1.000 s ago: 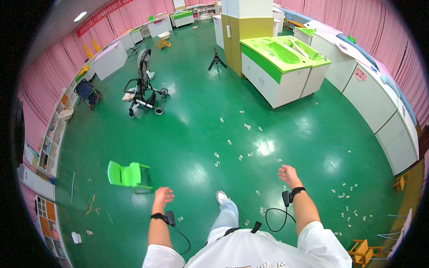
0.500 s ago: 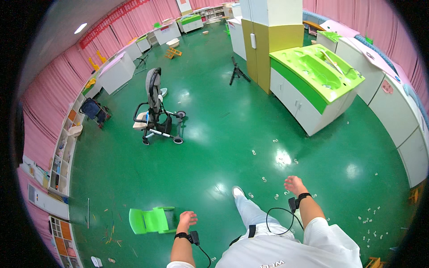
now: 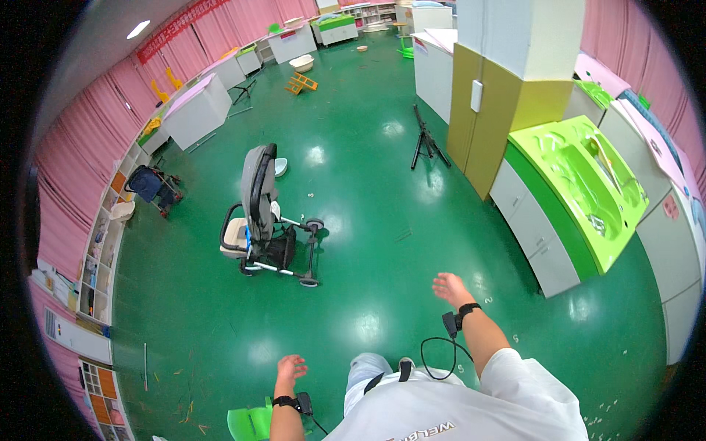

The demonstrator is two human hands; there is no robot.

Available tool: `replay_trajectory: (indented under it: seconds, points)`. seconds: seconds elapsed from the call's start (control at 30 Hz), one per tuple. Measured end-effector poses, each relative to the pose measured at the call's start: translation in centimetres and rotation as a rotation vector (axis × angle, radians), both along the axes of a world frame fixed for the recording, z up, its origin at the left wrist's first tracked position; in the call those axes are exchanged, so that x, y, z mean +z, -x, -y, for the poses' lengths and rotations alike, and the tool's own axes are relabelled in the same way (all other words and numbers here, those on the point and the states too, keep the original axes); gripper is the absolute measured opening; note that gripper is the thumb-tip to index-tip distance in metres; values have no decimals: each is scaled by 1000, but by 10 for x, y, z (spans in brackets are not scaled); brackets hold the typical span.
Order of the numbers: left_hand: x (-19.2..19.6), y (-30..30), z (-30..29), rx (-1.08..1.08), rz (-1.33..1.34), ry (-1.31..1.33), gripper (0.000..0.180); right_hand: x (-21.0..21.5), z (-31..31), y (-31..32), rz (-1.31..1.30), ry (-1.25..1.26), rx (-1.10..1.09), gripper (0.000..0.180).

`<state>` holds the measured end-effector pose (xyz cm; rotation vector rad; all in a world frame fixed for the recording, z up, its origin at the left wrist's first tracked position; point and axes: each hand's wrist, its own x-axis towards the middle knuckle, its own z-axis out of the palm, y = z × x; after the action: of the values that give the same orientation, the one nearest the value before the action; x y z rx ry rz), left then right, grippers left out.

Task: The person moves two small chairs to a desk, then gathers several grey poles from the floor and places them on a white cabinet, and finally picks up two black tripod stands.

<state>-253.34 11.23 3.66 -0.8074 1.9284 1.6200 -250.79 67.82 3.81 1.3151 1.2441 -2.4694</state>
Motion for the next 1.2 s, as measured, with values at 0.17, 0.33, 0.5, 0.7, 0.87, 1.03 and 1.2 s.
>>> replay_trajectory:
  seconds: [0.17,0.33,0.5,0.7,0.87,1.03,1.2]
  points:
    - [-35,182,-72,-63,0,-72,20,7,-41,194,-81,-53,97,35]
    - [-83,366,-154,-164,34,-93,22,-19,-86,327,-51,-125,46,33]
    - [-53,541,-249,-285,123,-90,20,5,-154,411,-8,-80,-120,32]
    - [5,743,-349,-417,31,-104,21,3,-238,539,-23,12,-340,26]
    - [-25,888,-399,-258,9,-146,21,-31,-332,688,-14,25,-407,19]
    - [-50,979,-407,-81,143,-37,21,-39,-420,862,-18,55,-440,21]
    - [-67,1090,-420,85,141,-110,20,5,-483,1053,-6,-36,-279,21]
